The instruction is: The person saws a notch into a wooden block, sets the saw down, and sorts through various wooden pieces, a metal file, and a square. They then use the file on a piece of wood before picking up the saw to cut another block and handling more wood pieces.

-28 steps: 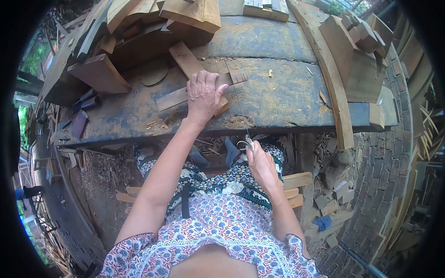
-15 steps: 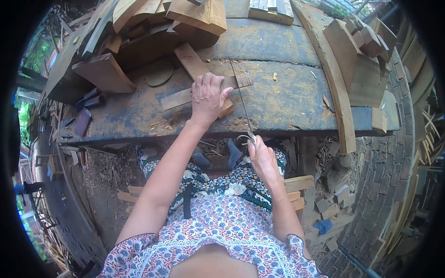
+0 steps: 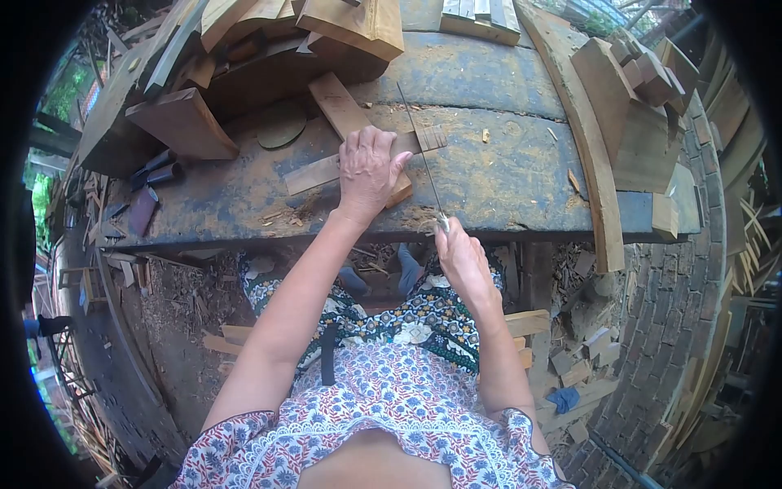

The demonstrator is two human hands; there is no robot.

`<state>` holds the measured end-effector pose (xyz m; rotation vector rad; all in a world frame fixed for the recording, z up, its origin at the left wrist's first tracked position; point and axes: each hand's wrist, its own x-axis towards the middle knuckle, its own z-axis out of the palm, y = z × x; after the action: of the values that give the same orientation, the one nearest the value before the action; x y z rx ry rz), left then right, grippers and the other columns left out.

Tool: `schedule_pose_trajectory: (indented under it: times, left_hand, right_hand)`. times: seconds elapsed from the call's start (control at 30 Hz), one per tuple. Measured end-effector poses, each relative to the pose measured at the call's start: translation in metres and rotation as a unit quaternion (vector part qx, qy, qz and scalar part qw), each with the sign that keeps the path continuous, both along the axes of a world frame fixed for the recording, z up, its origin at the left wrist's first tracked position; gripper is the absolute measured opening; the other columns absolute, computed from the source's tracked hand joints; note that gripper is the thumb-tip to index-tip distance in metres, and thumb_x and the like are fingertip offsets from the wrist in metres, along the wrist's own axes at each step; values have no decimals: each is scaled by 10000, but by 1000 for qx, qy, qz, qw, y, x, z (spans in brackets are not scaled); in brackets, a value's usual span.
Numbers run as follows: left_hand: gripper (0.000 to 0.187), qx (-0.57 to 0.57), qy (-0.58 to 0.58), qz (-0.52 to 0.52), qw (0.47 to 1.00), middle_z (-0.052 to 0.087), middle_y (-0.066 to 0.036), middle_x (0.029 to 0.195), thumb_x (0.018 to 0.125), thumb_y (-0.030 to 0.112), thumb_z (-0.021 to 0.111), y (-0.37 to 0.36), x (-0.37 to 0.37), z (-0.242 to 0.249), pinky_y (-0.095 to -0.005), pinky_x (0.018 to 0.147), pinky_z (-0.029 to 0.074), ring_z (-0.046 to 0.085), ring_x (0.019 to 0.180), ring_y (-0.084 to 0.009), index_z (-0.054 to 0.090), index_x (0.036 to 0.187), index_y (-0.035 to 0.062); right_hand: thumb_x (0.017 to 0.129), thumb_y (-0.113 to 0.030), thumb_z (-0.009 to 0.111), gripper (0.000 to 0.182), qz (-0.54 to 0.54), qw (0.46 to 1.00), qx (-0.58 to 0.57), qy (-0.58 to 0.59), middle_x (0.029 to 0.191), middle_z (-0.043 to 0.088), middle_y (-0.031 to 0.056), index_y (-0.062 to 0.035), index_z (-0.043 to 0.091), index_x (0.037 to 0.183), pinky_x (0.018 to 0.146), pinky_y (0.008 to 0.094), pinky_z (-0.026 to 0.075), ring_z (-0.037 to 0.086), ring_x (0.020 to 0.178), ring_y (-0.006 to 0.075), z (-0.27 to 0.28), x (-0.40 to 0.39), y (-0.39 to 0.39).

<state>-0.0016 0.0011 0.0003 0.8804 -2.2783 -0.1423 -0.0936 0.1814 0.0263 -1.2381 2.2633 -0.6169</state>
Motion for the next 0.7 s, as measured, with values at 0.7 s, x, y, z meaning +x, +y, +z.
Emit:
schedule_pose_trajectory:
  times: [0.7]
  left_hand:
    - [369, 6, 5, -3, 1000, 497, -86, 951, 750, 330, 717, 2, -2, -1, -398, 800, 400, 490, 930, -280, 564, 993, 97]
  right_hand:
    - [1017, -312, 367, 327, -29, 999, -12, 44, 869, 611, 290, -19, 512, 1001, 719, 567, 430, 574, 849, 486, -4, 4, -29]
